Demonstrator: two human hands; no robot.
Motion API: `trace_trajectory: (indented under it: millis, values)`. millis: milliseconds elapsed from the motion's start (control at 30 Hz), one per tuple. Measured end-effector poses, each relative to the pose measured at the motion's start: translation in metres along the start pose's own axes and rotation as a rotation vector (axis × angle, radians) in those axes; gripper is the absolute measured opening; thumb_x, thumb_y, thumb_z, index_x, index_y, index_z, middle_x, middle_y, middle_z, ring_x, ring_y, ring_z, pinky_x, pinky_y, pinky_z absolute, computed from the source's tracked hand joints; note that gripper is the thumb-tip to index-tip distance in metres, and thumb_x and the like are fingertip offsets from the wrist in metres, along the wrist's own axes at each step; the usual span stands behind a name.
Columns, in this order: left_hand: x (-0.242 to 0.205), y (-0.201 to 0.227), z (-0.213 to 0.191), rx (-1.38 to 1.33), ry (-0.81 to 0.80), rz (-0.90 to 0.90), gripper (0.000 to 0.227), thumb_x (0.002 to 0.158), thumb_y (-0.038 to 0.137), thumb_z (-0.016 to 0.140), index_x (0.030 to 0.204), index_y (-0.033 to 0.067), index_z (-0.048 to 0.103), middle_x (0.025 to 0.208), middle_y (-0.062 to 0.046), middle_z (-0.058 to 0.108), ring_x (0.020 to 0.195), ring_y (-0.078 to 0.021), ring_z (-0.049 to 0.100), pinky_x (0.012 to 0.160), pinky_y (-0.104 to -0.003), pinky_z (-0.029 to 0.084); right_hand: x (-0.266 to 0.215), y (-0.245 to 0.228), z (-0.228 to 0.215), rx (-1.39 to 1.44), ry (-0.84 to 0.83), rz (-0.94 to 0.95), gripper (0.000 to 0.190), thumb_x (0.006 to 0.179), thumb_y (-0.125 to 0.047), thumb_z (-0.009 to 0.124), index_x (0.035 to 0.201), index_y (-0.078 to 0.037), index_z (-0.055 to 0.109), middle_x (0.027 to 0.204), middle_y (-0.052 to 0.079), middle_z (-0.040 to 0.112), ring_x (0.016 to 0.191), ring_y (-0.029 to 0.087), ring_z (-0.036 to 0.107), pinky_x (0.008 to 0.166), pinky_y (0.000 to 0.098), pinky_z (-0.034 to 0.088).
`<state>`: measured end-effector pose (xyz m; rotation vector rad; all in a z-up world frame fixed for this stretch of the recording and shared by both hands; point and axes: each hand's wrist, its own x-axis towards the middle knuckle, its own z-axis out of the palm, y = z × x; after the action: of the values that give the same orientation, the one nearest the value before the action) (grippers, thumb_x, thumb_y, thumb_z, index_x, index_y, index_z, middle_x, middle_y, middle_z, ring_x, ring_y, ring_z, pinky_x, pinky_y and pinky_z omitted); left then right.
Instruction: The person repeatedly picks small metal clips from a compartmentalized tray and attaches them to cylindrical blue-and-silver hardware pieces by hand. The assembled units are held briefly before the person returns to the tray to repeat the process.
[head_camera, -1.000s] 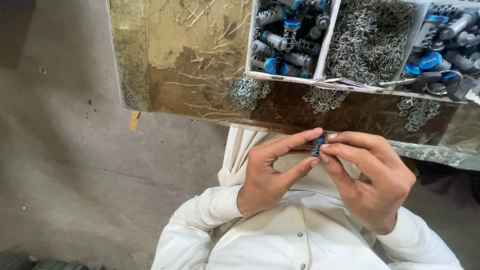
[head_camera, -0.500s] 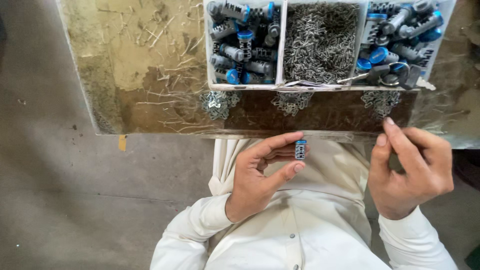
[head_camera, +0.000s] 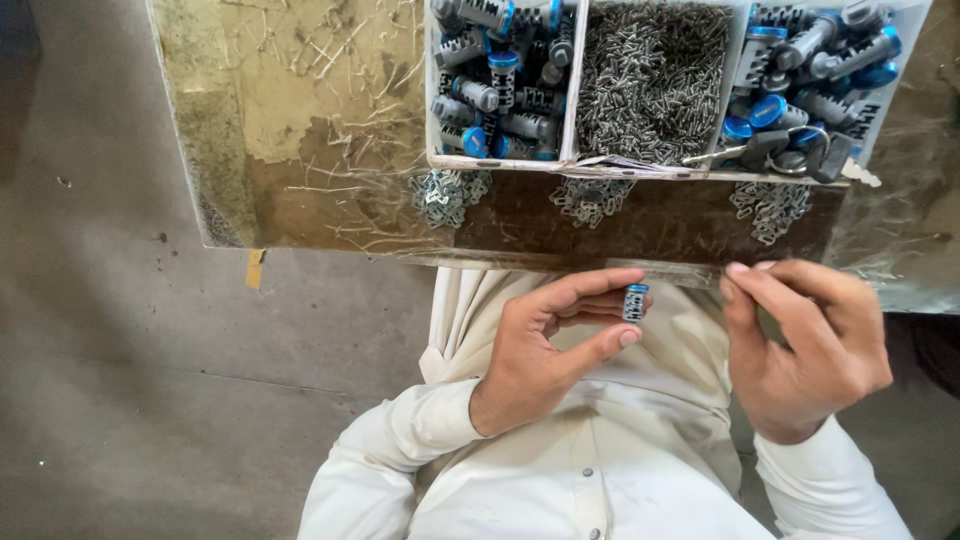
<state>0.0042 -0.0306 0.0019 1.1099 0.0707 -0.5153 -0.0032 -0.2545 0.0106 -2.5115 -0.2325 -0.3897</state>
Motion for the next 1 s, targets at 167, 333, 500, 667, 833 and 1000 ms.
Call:
trace_trajectory:
  millis: [167, 333, 500, 667, 833, 1000]
  values:
    - [0.0, 0.003, 0.002, -0.008, 0.013, 0.016, 0.047, 0.1, 0.004, 0.073, 0.145, -0.0021, 0.059, 0.132, -0.011, 0.071, 0.121, -0.0166, 0.069, 0.111, -0.032, 0.056, 0.0, -0.023, 0.012, 0.293, -0.102, 0.107, 0.018, 0.095, -0.007, 0.081, 0.11, -0.001, 0.074, 0.107, 0.012, 0.074, 0.086, 0.015, 0.072, 0.069, 0.0254, 0.055]
    - [-0.003, 0.006, -0.001, -0.004, 0.009, 0.033, 0.046, 0.101, 0.002, 0.072, 0.145, -0.0021, 0.059, 0.134, -0.012, 0.07, 0.124, -0.0171, 0.069, 0.113, -0.032, 0.056, 0.009, -0.032, 0.008, 0.412, -0.169, 0.34, 0.021, 0.085, -0.003, 0.083, 0.104, 0.0, 0.075, 0.098, 0.012, 0.075, 0.062, 0.005, 0.058, 0.048, 0.017, 0.033]
    - [-0.004, 0.007, -0.003, -0.011, 0.016, 0.047, 0.046, 0.1, 0.001, 0.072, 0.144, -0.0008, 0.059, 0.136, -0.011, 0.069, 0.122, -0.0164, 0.069, 0.11, -0.031, 0.058, 0.011, -0.039, 0.009, 0.534, -0.076, 0.277, 0.016, 0.088, -0.005, 0.08, 0.103, -0.003, 0.075, 0.103, 0.013, 0.076, 0.075, 0.007, 0.071, 0.051, 0.015, 0.04]
    - [-0.005, 0.008, -0.006, 0.113, 0.019, 0.096, 0.047, 0.1, -0.001, 0.073, 0.145, 0.0004, 0.062, 0.129, -0.012, 0.072, 0.117, -0.0151, 0.071, 0.108, -0.029, 0.058, 0.01, -0.045, 0.012, 0.412, -0.101, 0.244, 0.016, 0.085, -0.005, 0.082, 0.098, 0.0, 0.076, 0.105, 0.018, 0.072, 0.077, 0.015, 0.071, 0.055, 0.0204, 0.05]
    - [-0.006, 0.005, -0.009, 0.117, 0.061, 0.072, 0.047, 0.098, 0.0, 0.075, 0.143, 0.0003, 0.062, 0.133, -0.01, 0.072, 0.118, -0.0155, 0.071, 0.105, -0.029, 0.058, 0.02, -0.055, 0.007, 0.253, -0.148, 0.035, 0.019, 0.096, 0.0, 0.076, 0.115, 0.0, 0.075, 0.119, 0.017, 0.071, 0.097, 0.025, 0.075, 0.08, 0.0312, 0.061]
    - [-0.01, 0.003, -0.017, -0.02, 0.132, 0.05, 0.05, 0.097, 0.0, 0.075, 0.145, -0.0018, 0.059, 0.129, -0.009, 0.071, 0.118, -0.0152, 0.069, 0.108, -0.03, 0.057, 0.043, -0.058, 0.02, 0.038, -0.119, -0.122, 0.025, 0.092, -0.001, 0.08, 0.117, 0.0, 0.076, 0.115, 0.018, 0.068, 0.087, 0.024, 0.07, 0.074, 0.0339, 0.058]
